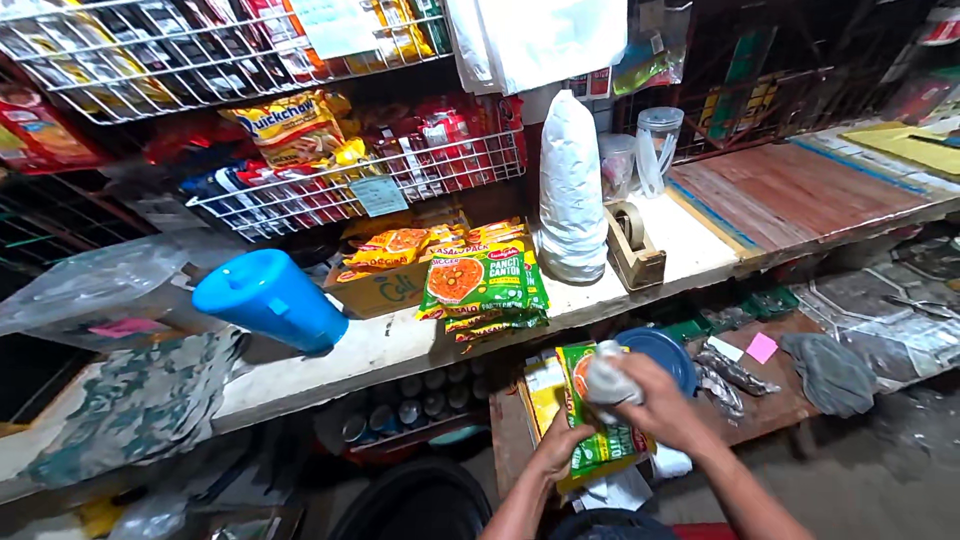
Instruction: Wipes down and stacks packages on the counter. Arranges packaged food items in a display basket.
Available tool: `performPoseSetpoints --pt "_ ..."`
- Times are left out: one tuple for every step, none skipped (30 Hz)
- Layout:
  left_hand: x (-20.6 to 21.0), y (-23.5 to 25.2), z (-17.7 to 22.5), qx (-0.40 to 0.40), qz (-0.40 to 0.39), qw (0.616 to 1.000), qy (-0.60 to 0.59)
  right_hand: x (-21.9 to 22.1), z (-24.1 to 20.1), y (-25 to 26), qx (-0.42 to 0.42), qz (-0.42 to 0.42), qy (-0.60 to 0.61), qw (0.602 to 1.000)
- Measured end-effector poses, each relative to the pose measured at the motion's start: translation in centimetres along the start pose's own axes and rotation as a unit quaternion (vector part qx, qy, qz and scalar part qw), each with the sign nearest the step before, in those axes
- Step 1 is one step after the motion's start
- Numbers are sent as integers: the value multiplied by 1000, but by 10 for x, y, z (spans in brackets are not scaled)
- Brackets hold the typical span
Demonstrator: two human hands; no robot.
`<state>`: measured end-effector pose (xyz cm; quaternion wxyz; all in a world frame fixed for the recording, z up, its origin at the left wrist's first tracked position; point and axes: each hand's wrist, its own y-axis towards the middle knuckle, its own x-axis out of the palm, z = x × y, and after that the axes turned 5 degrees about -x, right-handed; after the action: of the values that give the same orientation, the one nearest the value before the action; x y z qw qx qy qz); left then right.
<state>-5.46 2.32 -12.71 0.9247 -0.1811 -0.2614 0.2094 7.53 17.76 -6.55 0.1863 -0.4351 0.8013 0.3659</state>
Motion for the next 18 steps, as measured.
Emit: performPoseSetpoints --pt "6 -4 1 3 6 1000 17 18 2 1 2 -59 -6 998" --pt "12 -6 1 -11 21 1000 18 32 9 3 13 -96 -13 995" --pt "14 -6 0 -31 15 999 12 40 19 5 41 -96 -14 994" --pt "12 -2 -4 -39 -14 999 -9 39 31 6 81 -68 -15 994" --pt "12 -1 -8 -44 -20 998 -40 34 45 7 126 -17 -11 992" --pt "14 -1 -9 -48 -2 996 -72 26 60 7 174 50 17 983" --pt "17 -1 -7 -49 24 993 -103 16 72 4 229 128 76 962" --pt "23 -1 -4 -46 54 988 -134 6 80 1 286 207 154 923" --pt "28 0 0 -40 79 982 -165 -3 85 -5 326 274 239 873" --pt "33 2 2 -32 93 975 -197 -9 86 -15 347 322 327 818" --pt "36 5 3 -23 98 969 -227 -11 82 -29 353 362 411 759" --pt "40 9 4 -14 101 963 -250 -8 75 -45 354 391 481 700" --pt "45 12 4 -10 102 959 -265 -2 64 -60 365 416 527 645" --pt "48 15 3 -7 99 957 -273 9 54 -75 370 423 563 606" --pt "52 17 1 -6 95 956 -277 21 44 -84 367 415 597 580" --pt "55 19 -2 -3 88 958 -274 32 33 -86 364 400 614 575" --pt "58 21 -6 2 79 961 -265 43 28 -83 345 382 625 586" --pt "60 22 -11 10 72 966 -247 50 27 -79 320 376 623 607"
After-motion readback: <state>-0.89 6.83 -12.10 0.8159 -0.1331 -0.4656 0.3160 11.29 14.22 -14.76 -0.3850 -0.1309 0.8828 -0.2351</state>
